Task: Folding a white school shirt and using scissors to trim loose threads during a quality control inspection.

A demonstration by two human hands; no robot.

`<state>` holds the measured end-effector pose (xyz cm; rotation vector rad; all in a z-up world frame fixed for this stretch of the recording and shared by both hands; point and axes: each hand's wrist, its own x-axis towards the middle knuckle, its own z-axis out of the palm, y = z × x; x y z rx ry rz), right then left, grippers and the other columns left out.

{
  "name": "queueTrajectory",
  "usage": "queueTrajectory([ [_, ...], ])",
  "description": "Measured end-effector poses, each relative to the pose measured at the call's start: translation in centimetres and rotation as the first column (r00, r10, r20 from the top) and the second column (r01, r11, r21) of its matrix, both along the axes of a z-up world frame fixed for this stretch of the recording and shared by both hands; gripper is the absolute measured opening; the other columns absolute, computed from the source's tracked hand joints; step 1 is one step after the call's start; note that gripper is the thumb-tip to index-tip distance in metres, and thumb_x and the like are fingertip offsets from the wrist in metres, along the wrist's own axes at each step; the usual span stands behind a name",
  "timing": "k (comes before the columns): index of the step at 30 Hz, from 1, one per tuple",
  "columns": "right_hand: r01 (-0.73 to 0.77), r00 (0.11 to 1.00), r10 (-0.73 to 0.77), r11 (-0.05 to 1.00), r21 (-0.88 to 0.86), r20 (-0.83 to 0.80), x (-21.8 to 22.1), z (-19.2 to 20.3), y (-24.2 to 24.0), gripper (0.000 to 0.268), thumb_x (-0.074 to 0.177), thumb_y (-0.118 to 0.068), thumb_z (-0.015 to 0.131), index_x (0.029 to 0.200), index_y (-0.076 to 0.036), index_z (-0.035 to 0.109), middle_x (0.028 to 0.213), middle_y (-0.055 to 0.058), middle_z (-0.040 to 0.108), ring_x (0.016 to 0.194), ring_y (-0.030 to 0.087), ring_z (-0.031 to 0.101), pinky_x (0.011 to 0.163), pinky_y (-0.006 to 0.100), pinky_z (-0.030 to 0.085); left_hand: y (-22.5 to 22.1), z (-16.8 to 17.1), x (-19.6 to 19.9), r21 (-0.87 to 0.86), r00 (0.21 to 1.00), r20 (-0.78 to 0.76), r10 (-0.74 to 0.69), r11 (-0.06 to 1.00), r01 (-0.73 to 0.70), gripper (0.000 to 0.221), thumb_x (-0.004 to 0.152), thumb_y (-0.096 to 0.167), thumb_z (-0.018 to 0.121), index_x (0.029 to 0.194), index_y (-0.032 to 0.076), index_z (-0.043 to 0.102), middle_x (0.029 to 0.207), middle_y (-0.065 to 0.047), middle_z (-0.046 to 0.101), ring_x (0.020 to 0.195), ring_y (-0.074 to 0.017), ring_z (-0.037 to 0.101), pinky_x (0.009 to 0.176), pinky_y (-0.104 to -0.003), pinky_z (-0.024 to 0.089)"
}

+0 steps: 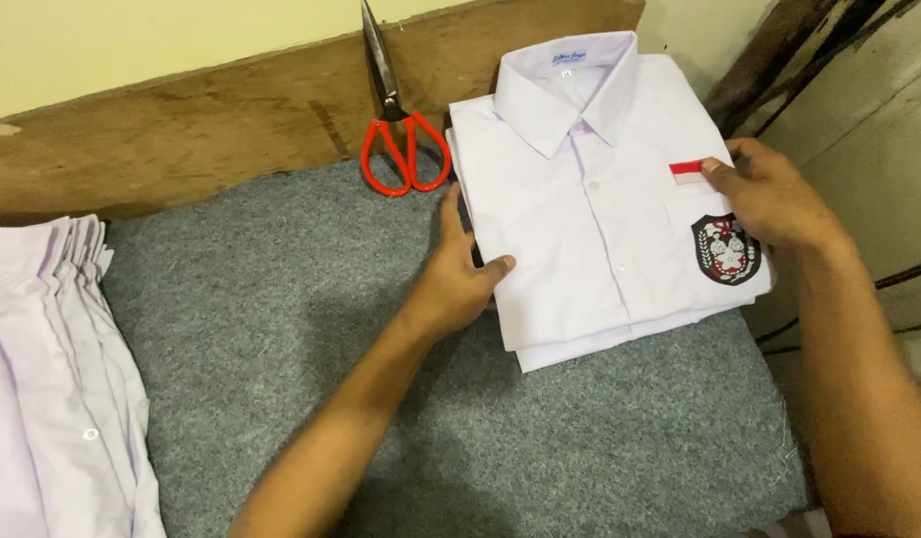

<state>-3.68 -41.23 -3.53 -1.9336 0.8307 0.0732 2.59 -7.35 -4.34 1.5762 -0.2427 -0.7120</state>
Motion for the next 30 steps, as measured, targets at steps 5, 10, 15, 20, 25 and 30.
queueTrajectory([
  [5,0.009,1.000,-0.008,0.993,-0.116,0.010,-0.9,0.3,1.1,0.034,0.110,-0.028,0.059,0.140,-0.014,0.052,0.104,0.015,0.066,0.079,0.027,0.062,0.062,0.044,0.050,0.1,0.3,-1.8,-0.023,0.999,0.051,-0.006,1.000,0.007,0.114,0.085,-0.003,0.062,0.161,0.028,-0.017,0.158,-0.023,0.044,0.138,-0.0282,0.052,0.103,-0.044,0.051],
  [10,-0.022,0.995,-0.003,0.967,-0.252,-0.099,-1.4,-0.6,2.1,0.054,0.106,-0.046,0.052,0.146,-0.010,0.049,0.124,0.016,0.063,0.105,0.031,0.062,0.085,0.048,0.048,0.2,1.5,-2.6,0.157,0.994,0.103,-0.034,0.987,0.018,0.100,0.088,-0.005,0.061,0.161,0.037,0.008,0.171,-0.006,0.029,0.147,-0.0273,0.041,0.112,-0.042,0.045],
  [15,0.000,0.996,0.038,0.903,-0.429,0.082,-1.3,-3.0,1.3,0.036,0.110,-0.037,0.056,0.135,-0.011,0.053,0.110,0.015,0.067,0.094,0.032,0.061,0.075,0.049,0.046,0.2,0.4,-2.9,0.455,0.954,0.279,-0.114,0.890,-0.027,0.082,0.090,0.014,0.065,0.162,0.022,0.026,0.152,-0.006,0.044,0.097,-0.0235,0.061,0.092,-0.039,0.050],
  [20,0.003,0.976,0.110,0.859,-0.512,0.189,-1.6,-4.2,0.9,0.034,0.109,-0.034,0.058,0.131,-0.008,0.055,0.105,0.018,0.067,0.099,0.036,0.061,0.079,0.050,0.046,0.3,-0.5,-3.1,0.462,0.923,0.358,-0.144,0.886,-0.040,0.082,0.091,0.015,0.065,0.161,0.010,0.023,0.162,-0.010,0.033,0.149,-0.0306,0.034,0.119,-0.048,0.031],
  [25,-0.012,0.959,0.192,0.759,-0.651,0.207,-1.8,-2.3,2.4,0.041,0.110,-0.029,0.056,0.137,0.001,0.052,0.119,0.023,0.066,0.106,0.047,0.060,0.084,0.058,0.045,0.4,0.6,-3.2,0.486,0.749,0.620,-0.233,0.864,-0.133,0.090,0.085,0.020,0.072,0.158,0.003,0.021,0.158,-0.023,0.024,0.141,-0.0476,0.030,0.116,-0.058,0.029],
  [30,-0.024,0.761,0.539,0.578,-0.816,0.360,1.3,-1.2,6.8,0.053,0.110,-0.024,0.057,0.148,0.010,0.043,0.154,0.035,0.040,0.141,0.050,0.036,0.117,0.060,0.029,-4.3,-0.2,-0.5,0.525,0.416,0.820,-0.394,0.807,-0.271,0.077,0.101,0.047,0.057,0.161,0.009,0.026,0.172,-0.013,0.015,0.159,-0.0382,0.009,0.120,-0.065,0.023],
])
